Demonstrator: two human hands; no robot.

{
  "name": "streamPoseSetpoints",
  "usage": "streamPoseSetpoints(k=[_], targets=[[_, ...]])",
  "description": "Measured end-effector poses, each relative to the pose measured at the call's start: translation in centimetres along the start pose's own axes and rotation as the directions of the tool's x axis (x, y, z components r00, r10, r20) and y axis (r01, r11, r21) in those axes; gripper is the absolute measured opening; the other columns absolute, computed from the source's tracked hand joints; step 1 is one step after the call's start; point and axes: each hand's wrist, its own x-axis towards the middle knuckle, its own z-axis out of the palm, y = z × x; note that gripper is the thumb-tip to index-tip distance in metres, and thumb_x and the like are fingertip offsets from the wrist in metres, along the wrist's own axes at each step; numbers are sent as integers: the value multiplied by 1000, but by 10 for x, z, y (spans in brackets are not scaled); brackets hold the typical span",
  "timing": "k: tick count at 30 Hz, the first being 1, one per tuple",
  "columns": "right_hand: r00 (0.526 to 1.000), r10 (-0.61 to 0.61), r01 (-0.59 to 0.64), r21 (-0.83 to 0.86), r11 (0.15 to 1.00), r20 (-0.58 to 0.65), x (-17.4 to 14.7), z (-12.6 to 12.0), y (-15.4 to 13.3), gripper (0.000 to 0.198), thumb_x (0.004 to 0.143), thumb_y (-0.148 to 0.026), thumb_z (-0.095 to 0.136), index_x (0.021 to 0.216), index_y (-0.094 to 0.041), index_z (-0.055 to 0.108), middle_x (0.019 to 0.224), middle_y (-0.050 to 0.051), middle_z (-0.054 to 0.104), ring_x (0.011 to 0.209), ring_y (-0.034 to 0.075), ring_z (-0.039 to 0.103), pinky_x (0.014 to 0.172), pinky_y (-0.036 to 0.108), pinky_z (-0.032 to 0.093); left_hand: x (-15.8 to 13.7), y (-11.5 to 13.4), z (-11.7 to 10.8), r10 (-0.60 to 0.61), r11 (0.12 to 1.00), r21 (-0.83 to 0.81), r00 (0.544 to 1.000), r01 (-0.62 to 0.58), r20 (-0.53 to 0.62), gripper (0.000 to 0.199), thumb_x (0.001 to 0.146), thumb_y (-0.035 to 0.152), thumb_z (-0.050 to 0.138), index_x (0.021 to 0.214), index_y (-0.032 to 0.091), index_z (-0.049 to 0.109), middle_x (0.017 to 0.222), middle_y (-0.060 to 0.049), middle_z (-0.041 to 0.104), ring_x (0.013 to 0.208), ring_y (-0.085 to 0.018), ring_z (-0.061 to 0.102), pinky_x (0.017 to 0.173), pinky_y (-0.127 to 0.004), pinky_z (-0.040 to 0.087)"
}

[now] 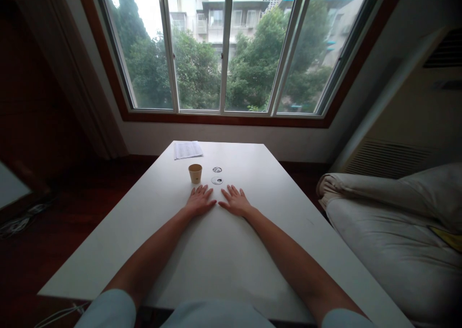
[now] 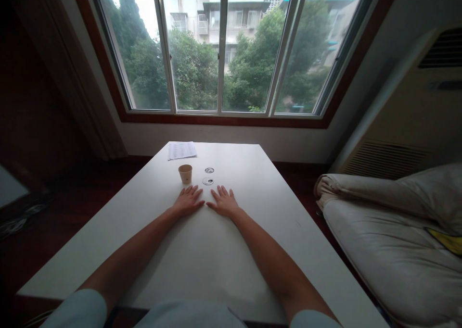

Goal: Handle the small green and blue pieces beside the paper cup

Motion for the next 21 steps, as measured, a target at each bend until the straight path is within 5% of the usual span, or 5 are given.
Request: streamPoseSetpoints(k=[21], targets=[[1000,2,-2,-65,998,7,-8,-12,-8,71,96,-69,31,154,-28,33,163,8,19,151,30,15,120,50,9,2,-5,2,34,999,-4,998,-35,-61,60,95,58,42,146,28,42,159,-9,33,146,-33,27,119,-53,19]])
